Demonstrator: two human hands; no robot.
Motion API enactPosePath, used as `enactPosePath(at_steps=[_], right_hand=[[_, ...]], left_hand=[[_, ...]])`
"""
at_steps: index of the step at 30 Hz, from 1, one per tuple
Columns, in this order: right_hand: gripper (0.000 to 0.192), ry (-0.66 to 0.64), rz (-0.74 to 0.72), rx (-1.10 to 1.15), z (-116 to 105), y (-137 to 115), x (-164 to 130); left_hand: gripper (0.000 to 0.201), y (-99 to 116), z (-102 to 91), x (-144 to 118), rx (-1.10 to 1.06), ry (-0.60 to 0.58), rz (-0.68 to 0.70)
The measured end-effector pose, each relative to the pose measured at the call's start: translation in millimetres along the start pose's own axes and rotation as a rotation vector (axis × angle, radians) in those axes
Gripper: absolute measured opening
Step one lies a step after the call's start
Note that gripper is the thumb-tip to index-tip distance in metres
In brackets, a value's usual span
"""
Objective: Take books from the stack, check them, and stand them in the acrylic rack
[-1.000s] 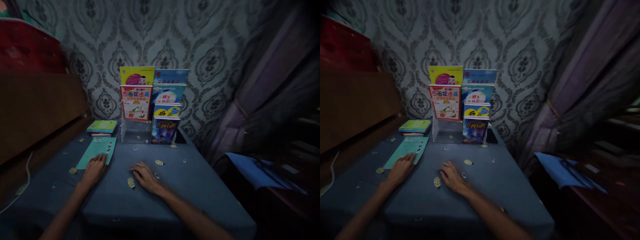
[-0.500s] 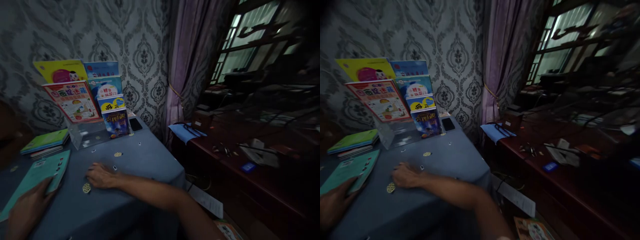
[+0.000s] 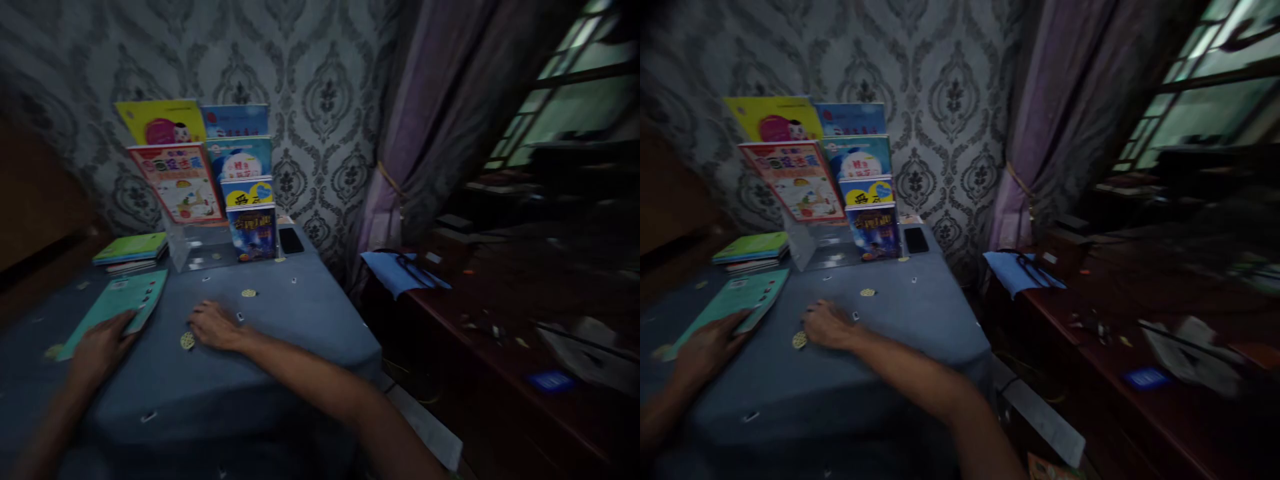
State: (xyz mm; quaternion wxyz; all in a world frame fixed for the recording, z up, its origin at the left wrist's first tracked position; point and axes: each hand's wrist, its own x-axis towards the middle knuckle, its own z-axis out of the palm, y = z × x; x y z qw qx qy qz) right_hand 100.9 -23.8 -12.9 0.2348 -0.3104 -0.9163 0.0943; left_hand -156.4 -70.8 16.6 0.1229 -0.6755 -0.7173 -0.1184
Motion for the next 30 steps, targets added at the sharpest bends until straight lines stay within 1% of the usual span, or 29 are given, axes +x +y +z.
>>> enactPosePath(at_steps=[3,5,9,13,16,18,19,21,22,24,26,30], right_hand=[[0.014,0.050,0.004,0.067,4,1,-1],[0.019,0.080,0.001,0.120,6,2,-1],[0.025,0.131,0.020,0.198,7,2,0],[0.027,0.143,-0.010,0.244,2,-3,-5],[0.032,0.087,-0.059,0.290,-6,-8,-8],[0.035,-0.004,-0.096,0.303,-14,-12,-6],[0.037,-0.059,-0.116,0.302,-17,-13,-3],[0.041,-0.171,-0.151,0.288,-22,-16,7],[0.043,-0.223,-0.165,0.278,-23,-17,14],[0.048,-0.291,-0.165,0.243,-20,-17,27],[0.052,-0.311,-0.132,0.190,-15,-14,39],[0.063,-0.270,-0.003,0.086,-6,5,49]], left_hand=[[0.049,14,-11.9,-9,0.038,-0.094,0.087],[0.047,22,-14.5,-17,0.050,-0.107,0.127],[0.042,42,-9.0,-43,-0.030,-0.078,0.217],[0.043,72,-4.5,-67,-0.150,-0.035,0.360],[0.044,98,-6.4,-79,-0.202,-0.016,0.492],[0.047,111,-9.8,-84,-0.249,-0.016,0.562],[0.053,116,-12.1,-86,-0.274,-0.015,0.585],[0.067,122,-17.4,-89,-0.317,-0.020,0.614],[0.069,122,-20.0,-89,-0.329,-0.025,0.624],[0.063,120,-23.9,-88,-0.337,-0.036,0.649],[0.054,117,-24.7,-87,-0.324,-0.036,0.661],[0.056,114,-19.3,-85,-0.285,-0.024,0.679]])
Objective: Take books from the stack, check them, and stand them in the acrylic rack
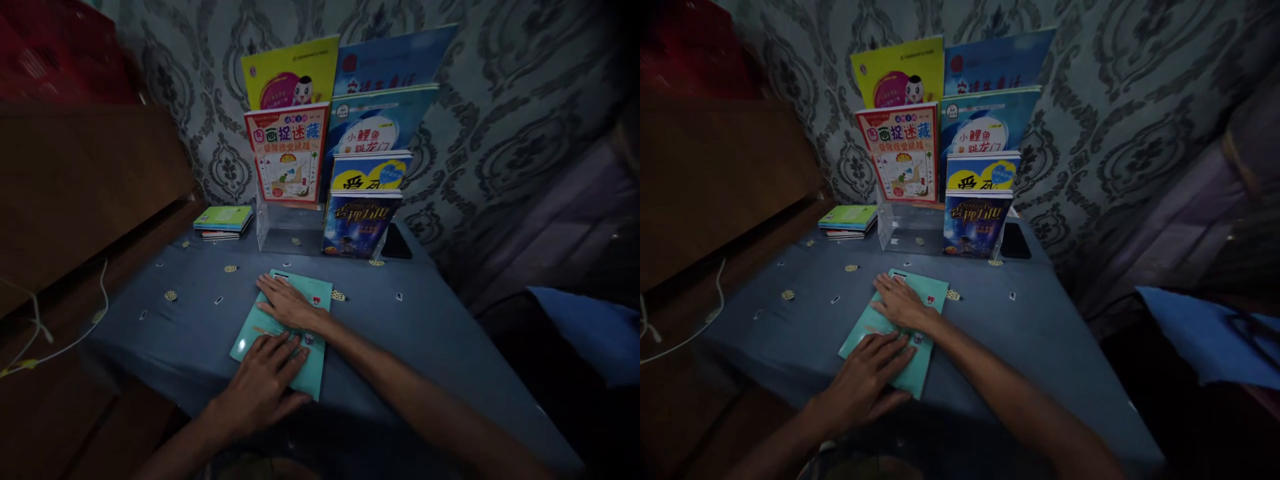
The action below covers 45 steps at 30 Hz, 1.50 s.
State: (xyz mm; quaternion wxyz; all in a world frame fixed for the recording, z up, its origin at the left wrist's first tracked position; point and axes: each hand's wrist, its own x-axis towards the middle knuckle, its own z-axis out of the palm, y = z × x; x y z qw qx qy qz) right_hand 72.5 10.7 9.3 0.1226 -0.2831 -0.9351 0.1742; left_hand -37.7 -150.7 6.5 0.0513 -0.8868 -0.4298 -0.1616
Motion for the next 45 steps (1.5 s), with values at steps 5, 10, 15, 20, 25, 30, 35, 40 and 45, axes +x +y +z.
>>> enactPosePath(at_steps=[5,10,15,20,25,30,35,40,45], right_hand=[[0.068,0.089,0.175,-0.069,-3,38,-21],[0.066,0.195,0.300,-0.067,-2,62,-67],[0.056,0.365,0.343,-0.016,1,65,-92],[0.043,0.514,0.346,0.050,-10,59,-94],[0.037,0.554,0.448,0.286,-22,48,-95],[0.038,0.491,0.420,0.335,-25,39,-93],[0.036,0.504,0.395,0.332,-25,39,-93],[0.032,0.501,0.349,0.318,-24,41,-96],[0.034,0.483,0.284,0.351,-24,38,-98]], left_hand=[[0.056,-2,4.9,-1,0.015,0.021,0.012],[0.059,-3,7.5,-1,0.024,0.041,0.030],[0.084,1,7.0,0,0.048,0.031,-0.002],[0.065,-14,-6.5,2,0.061,-0.049,-0.078],[0.045,-49,-27.3,12,0.247,-0.130,-0.270],[0.044,-48,-32.6,44,0.292,-0.227,-0.302],[0.058,-32,-17.2,57,0.217,-0.249,-0.065],[0.048,-53,-20.1,50,0.171,-0.299,0.144],[0.039,-60,-16.4,51,0.197,-0.205,0.246]])
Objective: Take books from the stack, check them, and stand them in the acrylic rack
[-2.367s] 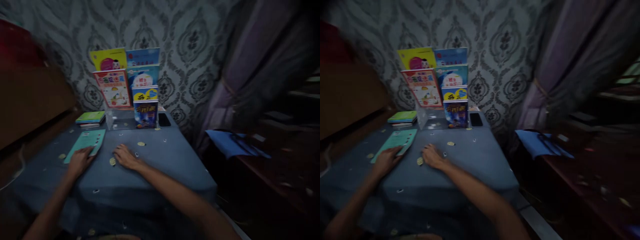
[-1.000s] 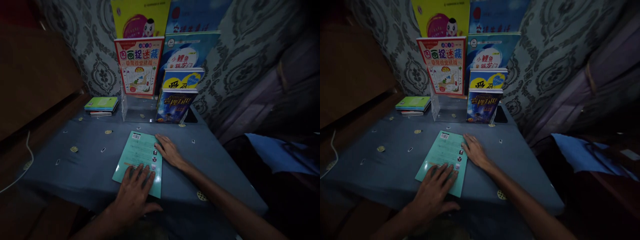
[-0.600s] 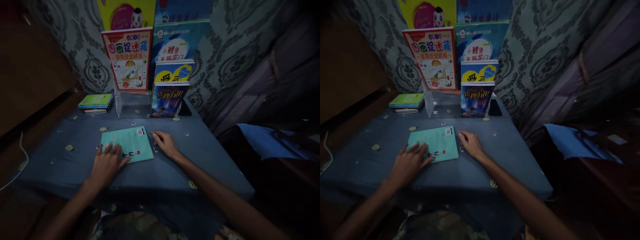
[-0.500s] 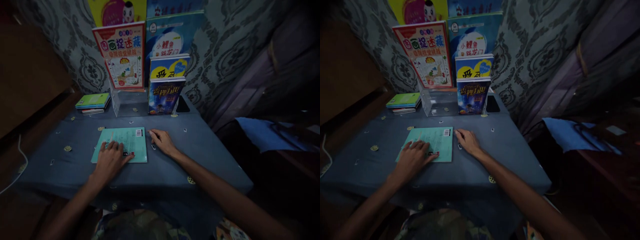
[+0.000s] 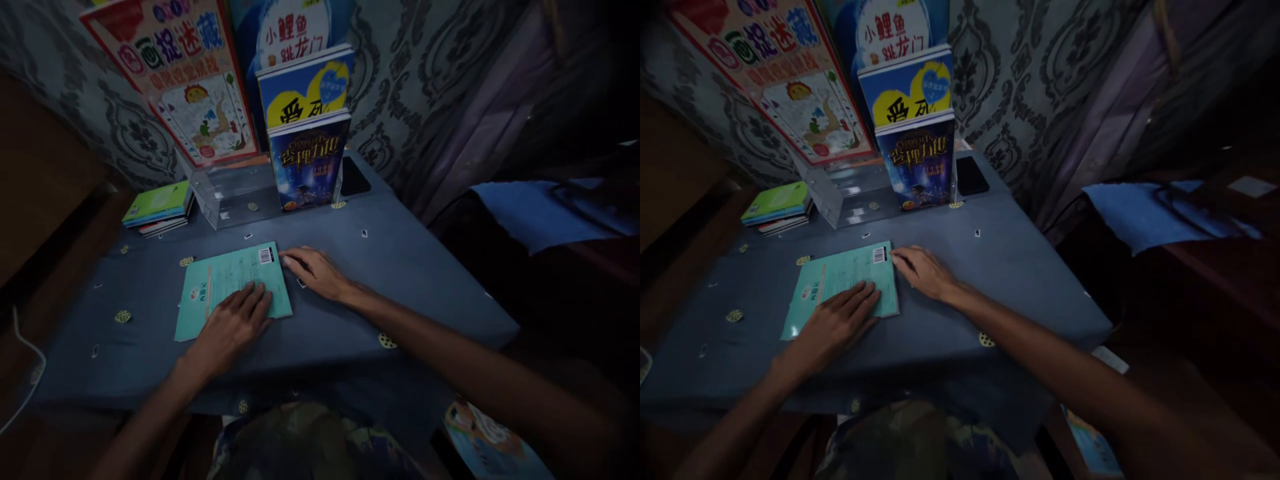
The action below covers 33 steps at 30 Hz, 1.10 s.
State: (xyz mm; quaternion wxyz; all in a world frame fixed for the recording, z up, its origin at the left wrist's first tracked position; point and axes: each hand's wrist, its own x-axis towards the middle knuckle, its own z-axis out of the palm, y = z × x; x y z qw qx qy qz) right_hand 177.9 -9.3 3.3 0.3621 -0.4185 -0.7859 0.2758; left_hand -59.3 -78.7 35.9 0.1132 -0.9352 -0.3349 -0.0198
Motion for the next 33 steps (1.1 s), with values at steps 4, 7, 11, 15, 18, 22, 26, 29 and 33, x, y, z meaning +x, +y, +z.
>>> enactPosePath(at_steps=[4,7,11,15,18,22,26,29,33], right_hand=[[0.037,0.046,0.014,0.044,-1,3,2],[0.038,0.090,0.042,0.079,-3,9,4],[0.038,0.105,0.086,0.131,-7,12,3],[0.037,0.110,0.093,0.159,-9,5,2],[0.037,0.097,0.100,0.175,-9,2,1],[0.038,0.069,0.101,0.155,-9,2,0],[0.039,0.051,0.093,0.145,-10,1,-1],[0.038,0.043,0.084,0.137,-10,-1,-2],[0.037,0.132,0.101,0.080,-10,2,0]], left_hand=[[0.034,3,1.3,20,0.032,0.063,-0.028],[0.028,2,-4.8,37,-0.009,-0.012,-0.104],[0.023,-2,-13.9,48,-0.101,-0.128,-0.176],[0.024,-2,-14.9,50,-0.174,-0.130,-0.211],[0.025,-3,-11.7,49,-0.197,-0.080,-0.214],[0.028,-26,-6.5,44,-0.221,-0.087,-0.213],[0.040,-68,-3.9,31,-0.120,-0.153,-0.387],[0.040,-82,-7.4,24,-0.060,-0.254,-0.476],[0.038,-71,-17.0,27,0.086,-0.365,-0.568]])
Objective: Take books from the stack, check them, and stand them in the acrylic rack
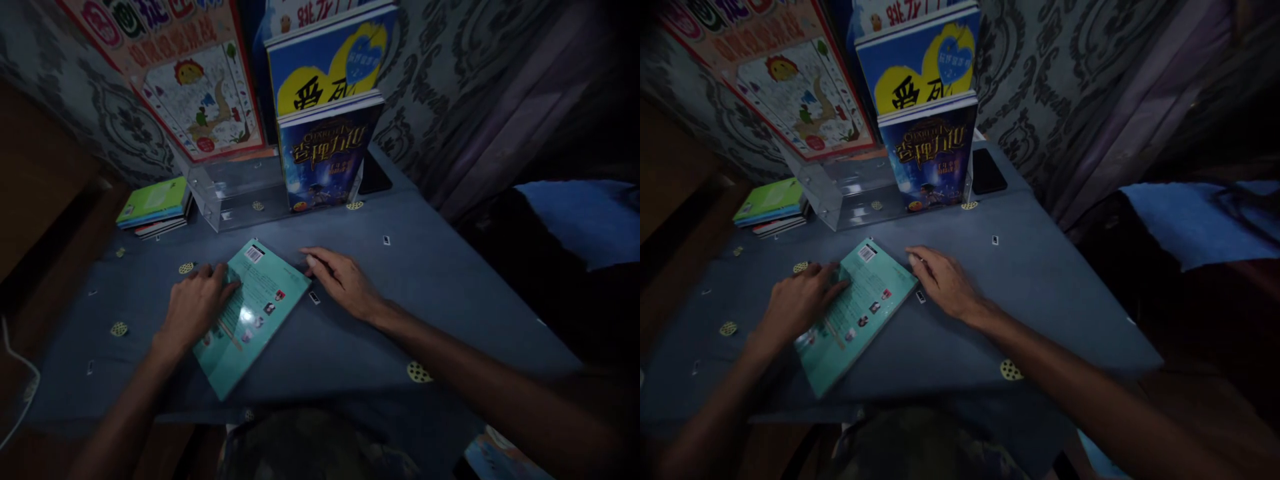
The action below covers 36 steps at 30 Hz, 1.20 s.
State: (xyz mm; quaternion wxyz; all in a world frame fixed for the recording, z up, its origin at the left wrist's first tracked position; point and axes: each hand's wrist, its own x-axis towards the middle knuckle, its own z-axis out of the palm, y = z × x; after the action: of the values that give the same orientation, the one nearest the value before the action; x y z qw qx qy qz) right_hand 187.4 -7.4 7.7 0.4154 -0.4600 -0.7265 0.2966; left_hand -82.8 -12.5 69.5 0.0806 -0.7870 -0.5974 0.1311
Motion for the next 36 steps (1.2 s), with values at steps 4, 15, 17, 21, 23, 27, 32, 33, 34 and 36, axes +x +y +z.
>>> enactPosePath(at_steps=[4,15,17,21,23,27,32,33,34,36], right_hand=[[0.037,0.050,-0.022,-0.035,-1,6,2],[0.037,0.039,0.034,0.015,1,12,2],[0.038,0.040,0.082,0.077,0,14,3],[0.039,0.038,0.143,0.179,-1,18,5],[0.039,0.044,0.154,0.211,-1,19,5],[0.039,0.044,0.162,0.203,-3,16,6],[0.038,0.027,0.181,0.218,-4,14,7],[0.039,0.015,0.194,0.266,-4,14,7],[0.039,-0.003,0.209,0.326,-3,14,8],[0.041,-0.049,0.246,0.458,-2,15,8]], left_hand=[[0.039,16,-8.0,-6,-0.005,-0.077,-0.042],[0.036,22,11.8,47,-0.420,0.141,0.343],[0.030,32,15.8,62,-0.468,0.181,0.417],[0.028,56,19.8,79,-0.449,0.280,0.474],[0.027,63,21.2,83,-0.440,0.313,0.481],[0.025,66,23.7,86,-0.496,0.356,0.478],[0.025,61,23.2,87,-0.641,0.409,0.447],[0.026,61,23.1,88,-0.657,0.411,0.448],[0.026,60,23.2,89,-0.667,0.413,0.452],[0.025,60,24.2,90,-0.675,0.416,0.468]])
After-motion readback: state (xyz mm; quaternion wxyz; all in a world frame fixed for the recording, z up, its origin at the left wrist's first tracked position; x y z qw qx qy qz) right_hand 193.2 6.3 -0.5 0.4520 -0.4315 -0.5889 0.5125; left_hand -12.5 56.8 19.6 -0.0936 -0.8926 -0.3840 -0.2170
